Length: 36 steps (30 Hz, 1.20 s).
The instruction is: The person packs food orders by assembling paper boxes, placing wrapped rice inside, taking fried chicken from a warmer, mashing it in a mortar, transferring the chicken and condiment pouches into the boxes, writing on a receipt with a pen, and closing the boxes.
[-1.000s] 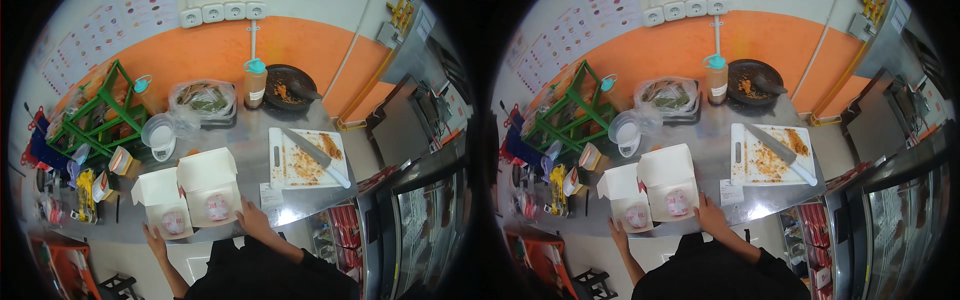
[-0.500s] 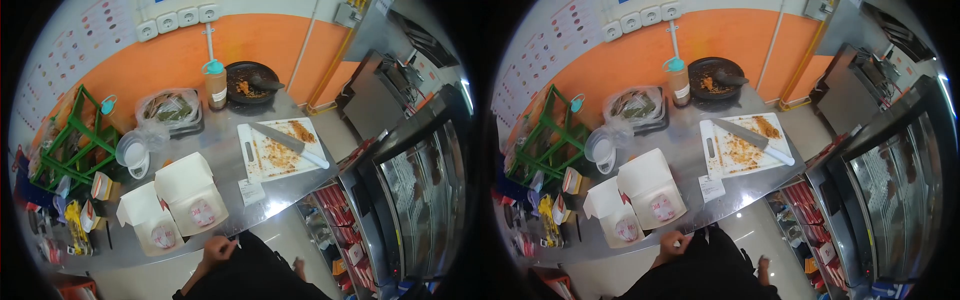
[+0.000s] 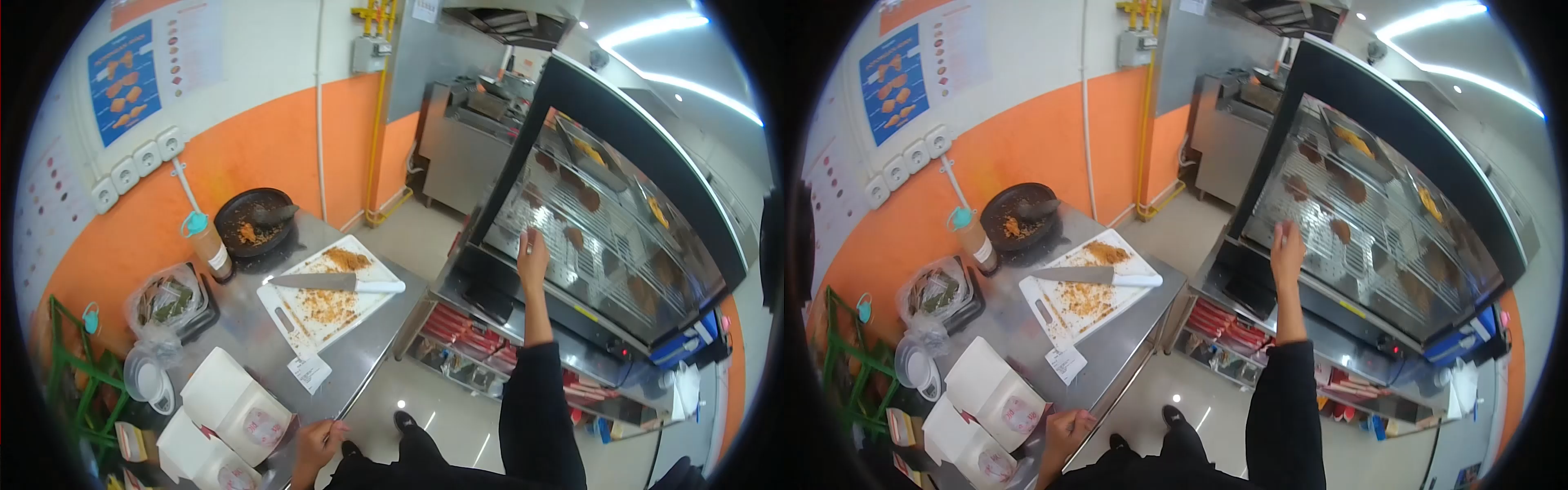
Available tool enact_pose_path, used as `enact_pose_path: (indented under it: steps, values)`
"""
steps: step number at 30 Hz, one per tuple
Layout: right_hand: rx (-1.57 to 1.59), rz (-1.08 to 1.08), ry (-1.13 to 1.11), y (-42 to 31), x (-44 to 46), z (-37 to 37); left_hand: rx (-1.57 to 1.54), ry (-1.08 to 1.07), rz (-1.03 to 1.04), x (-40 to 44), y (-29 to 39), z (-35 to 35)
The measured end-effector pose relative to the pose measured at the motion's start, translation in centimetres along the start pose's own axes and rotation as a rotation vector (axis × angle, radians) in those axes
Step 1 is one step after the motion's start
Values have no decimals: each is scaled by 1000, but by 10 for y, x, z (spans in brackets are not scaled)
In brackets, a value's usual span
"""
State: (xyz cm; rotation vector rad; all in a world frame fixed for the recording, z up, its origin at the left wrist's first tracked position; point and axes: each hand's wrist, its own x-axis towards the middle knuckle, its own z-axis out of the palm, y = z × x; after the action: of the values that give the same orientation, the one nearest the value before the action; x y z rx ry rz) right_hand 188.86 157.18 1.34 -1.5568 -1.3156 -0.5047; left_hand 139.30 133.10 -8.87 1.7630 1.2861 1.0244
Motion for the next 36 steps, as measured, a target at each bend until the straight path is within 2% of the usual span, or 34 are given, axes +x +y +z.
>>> enact_pose_path:
  steps: [3, 5, 8, 9, 10, 14, 16, 18, 19, 20, 21, 23, 24, 25, 27, 29, 31, 32, 33, 34, 35, 36]
  values:
    - [67, 19, -52, -23, 71, 26, 52, 178, 3, 6, 13, 12]
    - [-220, 37, -49, -23, 94, 41, 77, 267, -9, 8, 23, 26]
    - [-211, -63, -14, 7, 103, 49, 71, 444, -161, 5, 32, 53]
    - [-171, -128, 21, 17, 100, 51, 77, 423, -193, 6, 32, 63]
    - [-144, -55, -16, 8, 98, 36, 83, 397, -221, 6, 34, 71]
    - [-242, -41, -5, 76, 85, 8, 67, 448, -246, 9, 53, 91]
    - [-332, 95, -46, 100, 79, -19, 62, 458, -282, 8, 60, 96]
    - [-385, 31, 107, 167, 67, -28, 91, 494, -304, 7, 58, 101]
    - [-433, 93, 105, 180, 61, -37, 112, 496, -315, 4, 57, 103]
    - [-248, 366, 61, 130, 61, -59, 127, 541, -341, 2, 59, 103]
    - [-261, 519, 6, 146, 59, -62, 147, 497, -354, 2, 61, 102]
    - [-321, 338, 191, 139, 42, -77, 170, 490, -388, -2, 64, 97]
    - [-370, 96, 237, 74, 45, -92, 194, 480, -405, -5, 64, 95]
    - [-477, 179, 340, 96, 30, -74, 217, 469, -421, -9, 64, 94]
    - [-824, -202, 524, 50, 13, -51, 223, 565, -446, -23, 66, 90]
    - [-415, -123, 430, 42, -22, 25, 238, 646, -466, -44, 64, 85]
    - [186, -58, 100, -40, -41, 86, 251, 793, -511, -71, 54, 77]
    - [323, 14, -183, -78, -66, 116, 262, 810, -511, -81, 55, 68]
    - [630, -69, -397, -125, -88, 141, 216, 895, -573, -91, 64, 60]
    - [797, -134, -602, -193, -103, 148, 170, 978, -630, -99, 69, 50]
    - [1024, -165, -851, -250, -125, 166, 183, 986, -620, -110, 70, 40]
    - [927, -349, -942, -323, -137, 151, 79, 1048, -666, -122, 68, 29]
